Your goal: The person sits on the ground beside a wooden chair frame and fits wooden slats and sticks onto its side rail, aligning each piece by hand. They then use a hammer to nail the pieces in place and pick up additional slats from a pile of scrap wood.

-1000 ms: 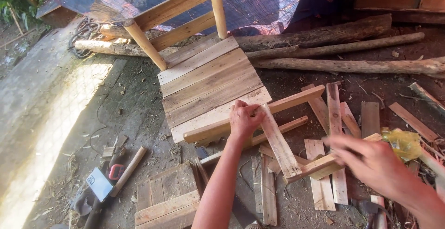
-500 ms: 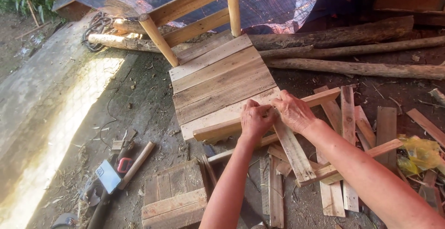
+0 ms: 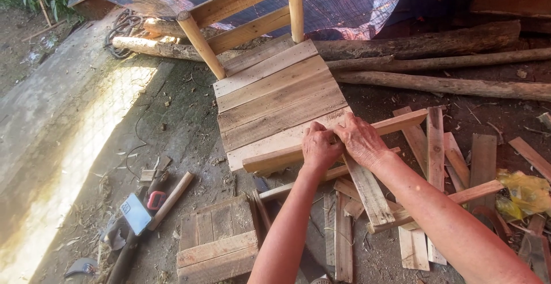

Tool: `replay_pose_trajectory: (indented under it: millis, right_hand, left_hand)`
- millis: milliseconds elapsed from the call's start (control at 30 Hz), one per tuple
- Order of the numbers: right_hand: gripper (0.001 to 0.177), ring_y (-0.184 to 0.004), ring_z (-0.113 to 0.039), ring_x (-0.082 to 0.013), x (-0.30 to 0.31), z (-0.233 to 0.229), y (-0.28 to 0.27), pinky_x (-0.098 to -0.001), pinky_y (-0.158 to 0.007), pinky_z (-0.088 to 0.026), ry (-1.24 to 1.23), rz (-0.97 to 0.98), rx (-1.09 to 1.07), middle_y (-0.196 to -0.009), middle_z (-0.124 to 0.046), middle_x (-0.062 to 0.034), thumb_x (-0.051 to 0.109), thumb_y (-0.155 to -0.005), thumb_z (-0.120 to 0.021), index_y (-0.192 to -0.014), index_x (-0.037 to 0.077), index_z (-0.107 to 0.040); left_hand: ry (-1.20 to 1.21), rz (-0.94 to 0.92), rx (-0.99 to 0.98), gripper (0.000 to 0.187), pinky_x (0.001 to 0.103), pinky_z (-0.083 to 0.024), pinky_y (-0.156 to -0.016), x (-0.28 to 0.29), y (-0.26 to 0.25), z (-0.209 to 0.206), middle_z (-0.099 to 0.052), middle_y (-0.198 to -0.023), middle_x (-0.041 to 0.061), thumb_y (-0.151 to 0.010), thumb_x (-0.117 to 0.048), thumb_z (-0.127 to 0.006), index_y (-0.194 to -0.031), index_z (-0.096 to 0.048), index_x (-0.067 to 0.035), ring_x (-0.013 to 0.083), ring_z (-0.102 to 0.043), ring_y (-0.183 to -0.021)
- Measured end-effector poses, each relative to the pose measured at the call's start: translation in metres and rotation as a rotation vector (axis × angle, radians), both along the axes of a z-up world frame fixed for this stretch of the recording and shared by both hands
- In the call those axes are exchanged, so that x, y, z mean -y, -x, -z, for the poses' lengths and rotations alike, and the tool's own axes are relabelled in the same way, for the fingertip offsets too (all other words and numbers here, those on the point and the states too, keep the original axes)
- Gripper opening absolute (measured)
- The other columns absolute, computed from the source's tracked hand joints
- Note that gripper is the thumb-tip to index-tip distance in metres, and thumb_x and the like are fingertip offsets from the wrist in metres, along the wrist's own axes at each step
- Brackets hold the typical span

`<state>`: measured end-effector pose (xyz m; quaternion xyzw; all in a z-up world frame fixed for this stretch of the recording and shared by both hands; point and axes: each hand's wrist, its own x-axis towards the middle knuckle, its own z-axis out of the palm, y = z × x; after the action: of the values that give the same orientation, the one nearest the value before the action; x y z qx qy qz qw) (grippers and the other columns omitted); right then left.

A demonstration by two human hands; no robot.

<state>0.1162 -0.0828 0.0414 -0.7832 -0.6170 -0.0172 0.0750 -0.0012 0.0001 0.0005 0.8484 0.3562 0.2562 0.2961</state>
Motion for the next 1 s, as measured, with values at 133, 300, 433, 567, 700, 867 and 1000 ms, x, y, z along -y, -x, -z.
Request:
replay_pose_trajectory:
  millis: [133, 300, 433, 567, 700, 867, 1000]
  right_hand:
    - [0.021, -0.090, -0.071, -0.0384, -0.003, -0.005, 0.003, -0.0469, -0.079, -0.063, -0.009, 0.048, -0.063, -0.096, -0.056, -0.0177, 0.006, -0.094, -0.052, -0.102, 0.014, -0.069]
    - [0.020, -0.089, -0.072, -0.0384, -0.002, -0.006, 0.003, -0.0451, -0.076, -0.062, -0.004, 0.017, 0.013, -0.095, -0.057, -0.0178, 0.004, -0.092, -0.053, -0.098, 0.014, -0.069]
    - [0.016, -0.089, -0.072, -0.0393, 0.004, -0.008, -0.001, -0.0458, -0.077, -0.062, -0.018, 0.048, -0.042, -0.095, -0.058, -0.0191, 0.008, -0.093, -0.054, -0.098, 0.011, -0.068]
    - [0.014, -0.086, -0.072, -0.0391, 0.026, 0.026, -0.037, -0.0492, -0.075, -0.061, -0.021, 0.113, -0.195, -0.098, -0.056, -0.0148, 0.006, -0.091, -0.052, -0.099, 0.011, -0.062]
    - [0.014, -0.088, -0.071, -0.0463, 0.117, 0.000, -0.048, -0.0573, -0.073, -0.055, 0.124, 0.374, -0.644, -0.093, -0.062, -0.0188, 0.020, -0.096, -0.050, -0.106, 0.013, -0.056]
    - [0.023, -0.087, -0.072, -0.0349, 0.201, 0.010, -0.013, -0.0464, -0.080, -0.056, 0.356, 0.424, -0.951, -0.093, -0.072, -0.0207, 0.015, -0.099, -0.049, -0.109, 0.004, -0.067]
    - [0.019, -0.096, -0.072, -0.0342, 0.229, 0.105, 0.013, -0.0487, -0.087, -0.057, 0.230, 0.367, -1.161, -0.099, -0.073, -0.0223, 0.014, -0.097, -0.055, -0.111, 0.007, -0.066]
  left_hand:
    - [0.020, 0.011, 0.004, 0.022, 0.044, -0.054, -0.076, 0.001, 0.000, -0.003, -0.055, -0.089, 0.009, -0.079, -0.037, -0.066, -0.074, -0.076, -0.018, 0.0365, -0.062, -0.086]
    - [0.035, -0.014, -0.022, 0.025, 0.044, -0.052, -0.080, 0.005, -0.002, -0.007, -0.053, -0.090, 0.006, -0.078, -0.038, -0.064, -0.074, -0.074, -0.015, 0.0343, -0.060, -0.091]
    - [0.005, -0.001, -0.020, 0.023, 0.045, -0.053, -0.080, 0.006, -0.003, -0.011, -0.054, -0.091, 0.007, -0.079, -0.037, -0.064, -0.075, -0.075, -0.017, 0.0347, -0.060, -0.092]
    - [-0.005, -0.016, -0.086, 0.025, 0.041, -0.049, -0.086, 0.008, -0.003, -0.010, -0.053, -0.095, 0.002, -0.084, -0.041, -0.066, -0.101, -0.082, -0.029, 0.0278, -0.057, -0.096]
    - [-0.047, -0.047, -0.084, 0.026, 0.038, -0.048, -0.086, 0.012, -0.004, -0.008, -0.052, -0.095, 0.001, -0.087, -0.041, -0.066, -0.105, -0.081, -0.032, 0.0248, -0.056, -0.095]
    - [-0.093, -0.035, -0.058, 0.027, 0.039, -0.046, -0.086, 0.019, 0.000, -0.024, -0.052, -0.095, 0.000, -0.084, -0.044, -0.066, -0.105, -0.081, -0.036, 0.0244, -0.055, -0.096]
    - [-0.166, -0.021, -0.085, 0.019, 0.039, -0.046, -0.086, 0.019, -0.007, -0.004, -0.051, -0.097, -0.002, -0.087, -0.039, -0.067, -0.099, -0.081, -0.035, 0.0258, -0.054, -0.098]
